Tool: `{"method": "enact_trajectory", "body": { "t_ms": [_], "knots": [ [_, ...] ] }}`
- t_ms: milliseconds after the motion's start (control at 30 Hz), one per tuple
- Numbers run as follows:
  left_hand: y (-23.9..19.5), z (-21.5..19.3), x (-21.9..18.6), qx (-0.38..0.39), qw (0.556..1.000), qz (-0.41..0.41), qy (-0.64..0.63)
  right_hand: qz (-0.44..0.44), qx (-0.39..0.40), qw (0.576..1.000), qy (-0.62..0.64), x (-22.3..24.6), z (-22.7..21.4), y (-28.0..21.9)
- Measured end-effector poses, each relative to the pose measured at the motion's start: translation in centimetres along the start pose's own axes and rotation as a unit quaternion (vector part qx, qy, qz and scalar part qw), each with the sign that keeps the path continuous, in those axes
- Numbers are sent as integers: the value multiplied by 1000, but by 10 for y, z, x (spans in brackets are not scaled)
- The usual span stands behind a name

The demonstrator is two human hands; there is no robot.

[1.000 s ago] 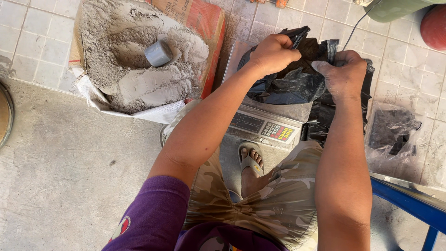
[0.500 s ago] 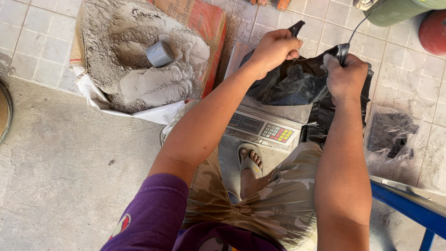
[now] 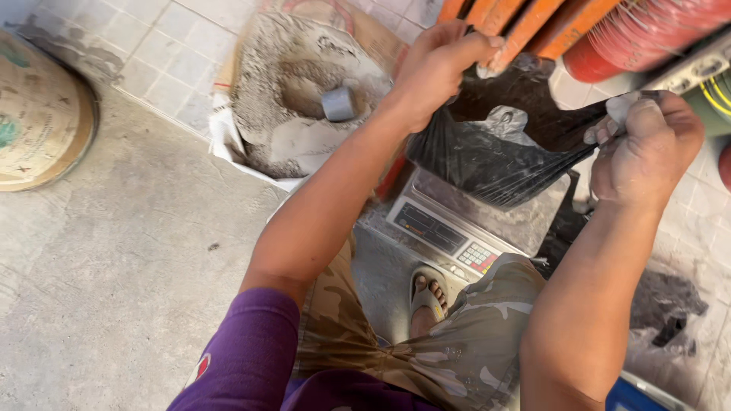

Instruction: The person fills a black plastic bag with cement powder by scooping it from a large bag into the smaller bag using a small grey cup, then places the black bag onto a digital scale.

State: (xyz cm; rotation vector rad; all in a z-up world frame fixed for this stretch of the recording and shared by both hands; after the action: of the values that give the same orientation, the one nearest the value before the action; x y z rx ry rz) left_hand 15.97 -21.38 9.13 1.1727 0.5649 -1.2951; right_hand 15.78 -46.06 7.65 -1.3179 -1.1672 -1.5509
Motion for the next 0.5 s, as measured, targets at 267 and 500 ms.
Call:
{"method": "enact_trajectory", "body": {
  "t_ms": [267, 500],
  "knots": [
    [-58, -117, -74, -163, 985, -42, 37, 46, 117, 988, 85, -21, 154, -20],
    [-115, -193, -80, -207, 972, -69, 88, 98, 187, 977, 14, -115, 239, -34]
  ]
}}
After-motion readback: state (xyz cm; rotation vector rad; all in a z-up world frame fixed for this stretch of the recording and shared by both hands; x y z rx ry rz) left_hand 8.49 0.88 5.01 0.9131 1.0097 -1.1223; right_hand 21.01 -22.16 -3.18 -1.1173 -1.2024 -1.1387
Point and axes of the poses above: each hand's wrist, its own y-axis towards the middle knuckle, its own z-axis out of the palm, x = y × z, the point moved 9 cm from there along y, towards the middle knuckle, and after that the axes turned 11 degrees about -y, right-handed, at the moved point
